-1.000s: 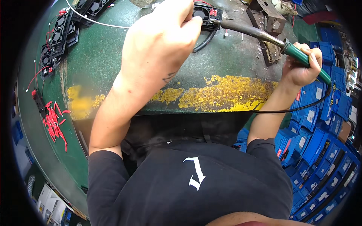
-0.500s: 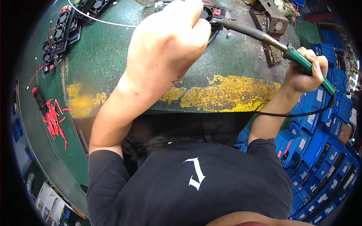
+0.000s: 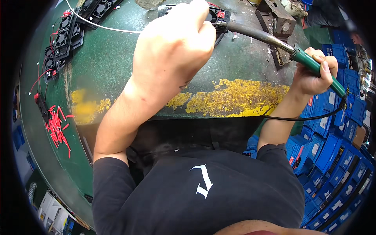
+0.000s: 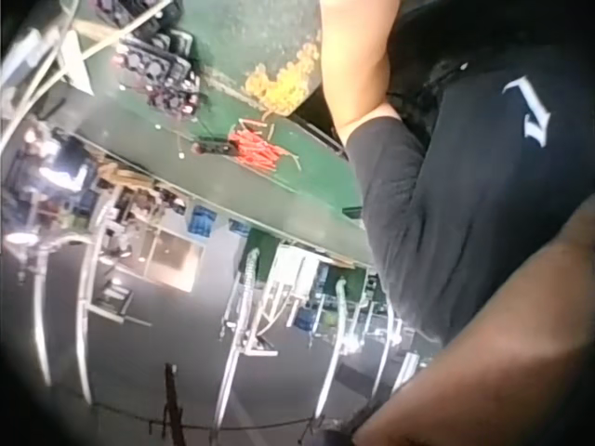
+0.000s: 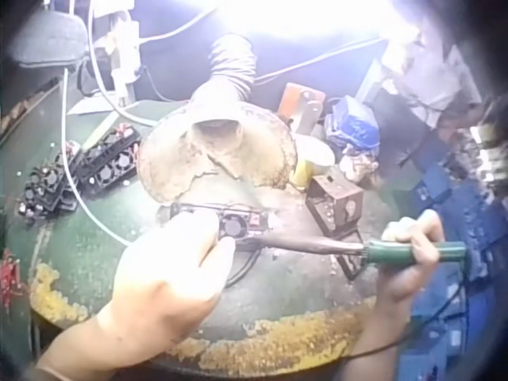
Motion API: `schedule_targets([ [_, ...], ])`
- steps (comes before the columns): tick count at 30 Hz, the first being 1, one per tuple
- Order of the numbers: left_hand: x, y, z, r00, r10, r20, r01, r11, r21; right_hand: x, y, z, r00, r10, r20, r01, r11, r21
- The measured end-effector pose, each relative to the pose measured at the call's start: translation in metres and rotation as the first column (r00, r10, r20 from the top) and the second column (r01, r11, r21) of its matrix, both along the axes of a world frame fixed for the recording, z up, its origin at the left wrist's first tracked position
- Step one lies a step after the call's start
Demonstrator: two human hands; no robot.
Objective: Soldering wires onto a small electronic cooling fan assembly.
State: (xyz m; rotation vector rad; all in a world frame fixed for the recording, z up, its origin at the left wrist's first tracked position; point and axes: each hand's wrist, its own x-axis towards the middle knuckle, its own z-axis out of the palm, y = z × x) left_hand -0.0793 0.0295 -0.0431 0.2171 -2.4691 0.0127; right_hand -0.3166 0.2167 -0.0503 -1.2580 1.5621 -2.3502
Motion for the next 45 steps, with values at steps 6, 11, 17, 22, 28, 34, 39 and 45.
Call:
schedule_targets([
  [6,-0.001,0.0,-0.003,1.0,0.007,0.004,-0.007,1.0,-0.002,-0.003,0.002,-0.001,0.999,0.022,0.026,-0.022,1.0,-0.011],
  [11,-0.001,0.0,-0.004,1.0,-0.005,-0.002,0.005,1.0,0.012,0.001,0.0,-0.001,1.0,0.002,0.028,-0.002,1.0,0.0],
  [17,0.005,-0.003,0.008,1.0,0.007,0.005,-0.007,1.0,0.025,-0.004,0.003,-0.001,0.993,0.055,0.101,-0.051,0.998,-0.035],
  [22,0.007,-0.008,0.013,1.0,-0.016,0.011,0.012,0.967,0.253,-0.022,0.008,-0.005,0.992,0.041,0.117,-0.03,0.994,-0.102],
  [28,0.004,-0.01,0.001,0.996,-0.058,-0.074,0.071,0.979,0.193,-0.014,0.002,-0.003,0.994,-0.062,0.086,0.069,0.994,-0.08],
  [34,0.0,-0.009,-0.008,0.992,-0.097,-0.077,0.11,0.976,0.189,-0.012,0.006,0.0,0.995,-0.045,0.09,0.049,0.998,-0.035],
  [39,-0.002,-0.01,-0.011,0.994,-0.086,-0.061,0.096,0.978,0.183,-0.004,0.002,0.002,0.994,-0.086,0.071,0.085,0.996,0.025],
  [45,-0.003,-0.01,-0.015,0.995,-0.095,-0.041,0.1,0.979,0.175,-0.003,0.001,0.003,0.993,-0.11,0.037,0.108,0.993,0.054],
])
